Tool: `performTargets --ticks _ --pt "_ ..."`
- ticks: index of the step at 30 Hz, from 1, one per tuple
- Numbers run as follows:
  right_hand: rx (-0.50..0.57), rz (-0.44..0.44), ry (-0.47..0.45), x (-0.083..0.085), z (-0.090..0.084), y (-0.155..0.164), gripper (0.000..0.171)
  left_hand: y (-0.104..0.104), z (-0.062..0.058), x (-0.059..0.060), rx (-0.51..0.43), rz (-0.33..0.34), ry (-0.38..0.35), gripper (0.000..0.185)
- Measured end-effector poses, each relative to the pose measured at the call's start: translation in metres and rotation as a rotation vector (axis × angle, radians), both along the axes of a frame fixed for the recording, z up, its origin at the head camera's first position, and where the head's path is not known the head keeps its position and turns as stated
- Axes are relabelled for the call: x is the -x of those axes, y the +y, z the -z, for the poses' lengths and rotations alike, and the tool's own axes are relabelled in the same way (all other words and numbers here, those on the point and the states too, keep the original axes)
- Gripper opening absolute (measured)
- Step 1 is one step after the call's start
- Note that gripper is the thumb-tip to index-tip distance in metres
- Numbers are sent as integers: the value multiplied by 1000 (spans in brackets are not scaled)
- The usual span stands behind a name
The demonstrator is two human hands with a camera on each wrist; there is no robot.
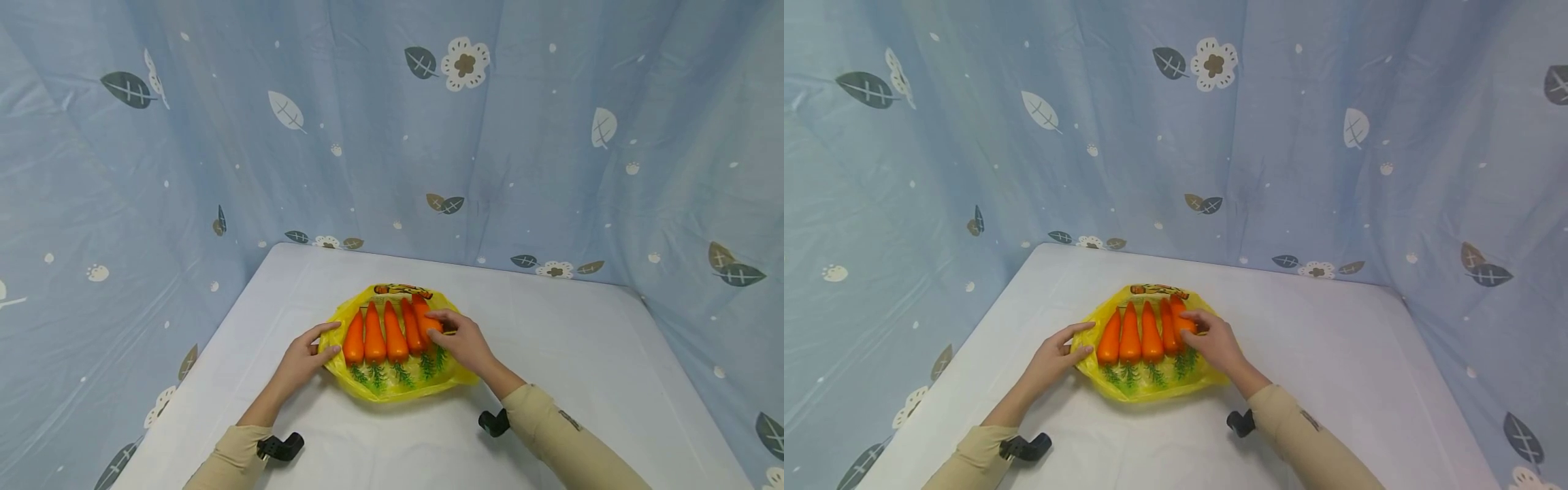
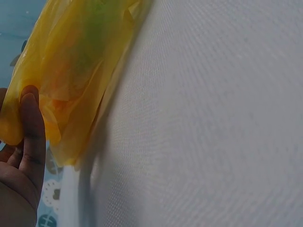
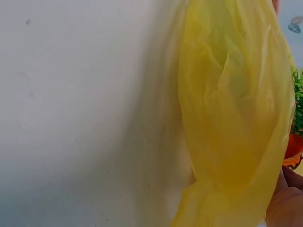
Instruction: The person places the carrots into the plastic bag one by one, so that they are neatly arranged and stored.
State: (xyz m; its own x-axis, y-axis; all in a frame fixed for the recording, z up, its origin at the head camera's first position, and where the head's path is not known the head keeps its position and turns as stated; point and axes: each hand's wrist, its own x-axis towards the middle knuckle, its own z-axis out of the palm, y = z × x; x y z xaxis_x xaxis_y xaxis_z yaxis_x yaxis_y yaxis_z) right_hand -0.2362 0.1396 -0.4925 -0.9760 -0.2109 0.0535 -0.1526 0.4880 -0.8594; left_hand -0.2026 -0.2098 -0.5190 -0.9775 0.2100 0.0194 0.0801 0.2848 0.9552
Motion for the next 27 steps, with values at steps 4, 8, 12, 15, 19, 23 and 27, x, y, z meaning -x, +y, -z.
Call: performTargets --ticks 4,8,12,15,19,23,27 --pt "-17 4 5 3 3 -1 35 0 1 0 -1 7 -1 51" --pt "-54 3 11 2 3 -2 35 0 1 0 8 7 1 51" --pt "-118 8 18 1 6 -2 35 0 0 0 3 11 1 52" --pt "-144 16 23 -1 9 0 35 0 0 -1 -5 13 2 52" --pt "-157 20 39 -3 12 4 34 0 0 0 -5 11 8 52" --pt "-183 25 45 -7 16 8 33 0 1 0 3 10 12 51" --pt "-208 39 41 -9 20 11 35 0 1 0 -3 8 10 51"
